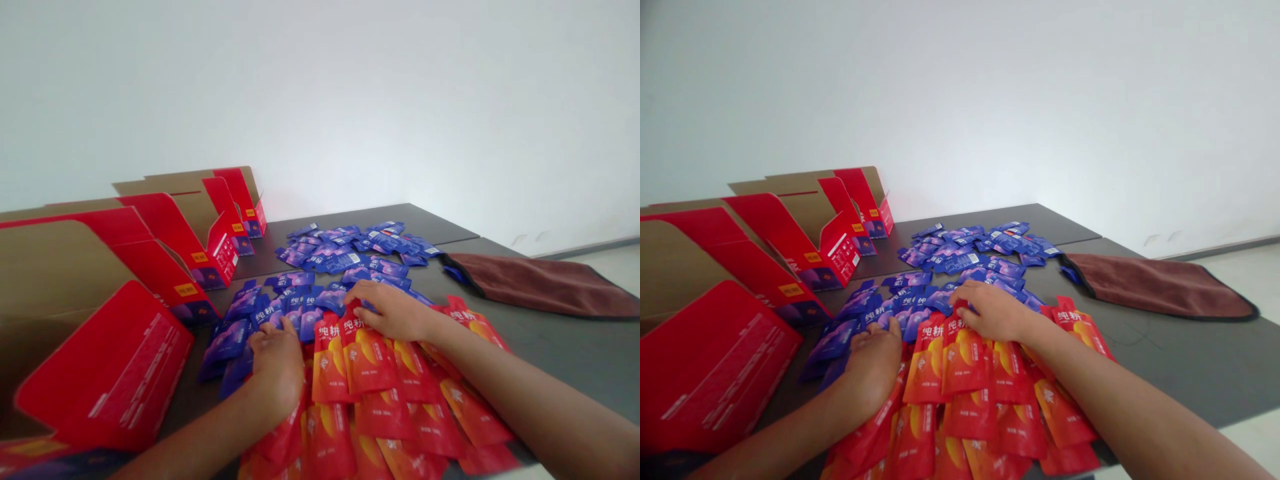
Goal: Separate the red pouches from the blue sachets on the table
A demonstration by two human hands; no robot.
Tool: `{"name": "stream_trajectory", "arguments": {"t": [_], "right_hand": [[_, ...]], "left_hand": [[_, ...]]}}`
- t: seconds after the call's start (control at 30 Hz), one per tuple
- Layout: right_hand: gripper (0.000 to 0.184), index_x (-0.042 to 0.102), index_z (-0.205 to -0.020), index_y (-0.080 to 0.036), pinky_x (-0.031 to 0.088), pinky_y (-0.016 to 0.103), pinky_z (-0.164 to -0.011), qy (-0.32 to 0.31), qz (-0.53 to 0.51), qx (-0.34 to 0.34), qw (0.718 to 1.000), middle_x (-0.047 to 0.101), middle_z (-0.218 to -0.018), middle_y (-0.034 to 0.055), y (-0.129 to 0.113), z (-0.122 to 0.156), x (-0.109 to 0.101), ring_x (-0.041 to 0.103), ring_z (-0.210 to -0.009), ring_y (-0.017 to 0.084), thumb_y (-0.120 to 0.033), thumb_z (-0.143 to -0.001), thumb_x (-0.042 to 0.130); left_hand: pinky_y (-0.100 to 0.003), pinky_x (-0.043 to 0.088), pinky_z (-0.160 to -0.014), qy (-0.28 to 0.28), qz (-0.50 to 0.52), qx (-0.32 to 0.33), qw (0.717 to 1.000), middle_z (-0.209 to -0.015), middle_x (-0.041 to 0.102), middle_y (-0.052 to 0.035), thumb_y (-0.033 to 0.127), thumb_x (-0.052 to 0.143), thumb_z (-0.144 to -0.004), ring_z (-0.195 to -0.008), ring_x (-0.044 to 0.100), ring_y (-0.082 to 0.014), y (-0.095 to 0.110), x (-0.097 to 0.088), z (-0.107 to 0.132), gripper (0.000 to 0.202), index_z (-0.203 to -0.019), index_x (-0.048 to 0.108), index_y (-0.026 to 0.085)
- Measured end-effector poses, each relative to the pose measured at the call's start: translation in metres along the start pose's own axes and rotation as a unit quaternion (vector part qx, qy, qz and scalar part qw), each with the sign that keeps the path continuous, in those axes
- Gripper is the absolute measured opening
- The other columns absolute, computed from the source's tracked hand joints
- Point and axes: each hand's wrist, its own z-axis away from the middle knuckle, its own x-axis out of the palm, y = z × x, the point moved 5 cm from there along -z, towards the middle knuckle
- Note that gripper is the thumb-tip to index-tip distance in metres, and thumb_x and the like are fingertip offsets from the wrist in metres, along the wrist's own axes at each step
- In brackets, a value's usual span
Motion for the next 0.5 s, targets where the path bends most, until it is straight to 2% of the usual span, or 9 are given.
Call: {"name": "stream_trajectory", "arguments": {"t": [0.17, 0.33, 0.5], "right_hand": [[0.027, 0.061, -0.111, -0.018, 0.046, 0.037, -0.091, -0.018, -0.006, 0.007, 1.000, 0.066, -0.111, 0.0087, -0.0012, -0.0004, 0.0023, 0.061, -0.102, 0.023, -0.014, -0.088, 0.050], [0.027, 0.062, -0.112, -0.019, 0.046, 0.038, -0.091, -0.025, -0.007, 0.005, 1.000, 0.066, -0.111, 0.0090, 0.0002, 0.0003, 0.0044, 0.061, -0.102, 0.023, -0.016, -0.088, 0.050], [0.026, 0.062, -0.111, -0.019, 0.046, 0.038, -0.089, -0.007, -0.007, -0.001, 1.000, 0.065, -0.109, 0.0092, 0.0011, 0.0005, 0.0017, 0.061, -0.099, 0.022, -0.015, -0.088, 0.050]], "left_hand": [[-0.035, 0.046, -0.079, -0.015, -0.004, 0.001, 1.000, -0.109, 0.066, -0.0294, 0.010, 0.043, -0.085, -0.098, 0.065, -0.0306, -0.0002, -0.0022, 0.0004, 0.053, -0.137, 0.047, 0.001], [-0.035, 0.046, -0.079, -0.006, 0.006, -0.002, 1.000, -0.105, 0.068, -0.0283, 0.014, 0.047, -0.084, -0.095, 0.064, -0.0301, -0.0006, -0.0013, 0.0000, 0.052, -0.135, 0.049, 0.002], [-0.036, 0.047, -0.080, -0.005, 0.003, 0.002, 1.000, -0.111, 0.065, -0.0310, 0.015, 0.049, -0.084, -0.100, 0.064, -0.0327, -0.0006, 0.0028, -0.0016, 0.054, -0.136, 0.048, 0.001]]}}
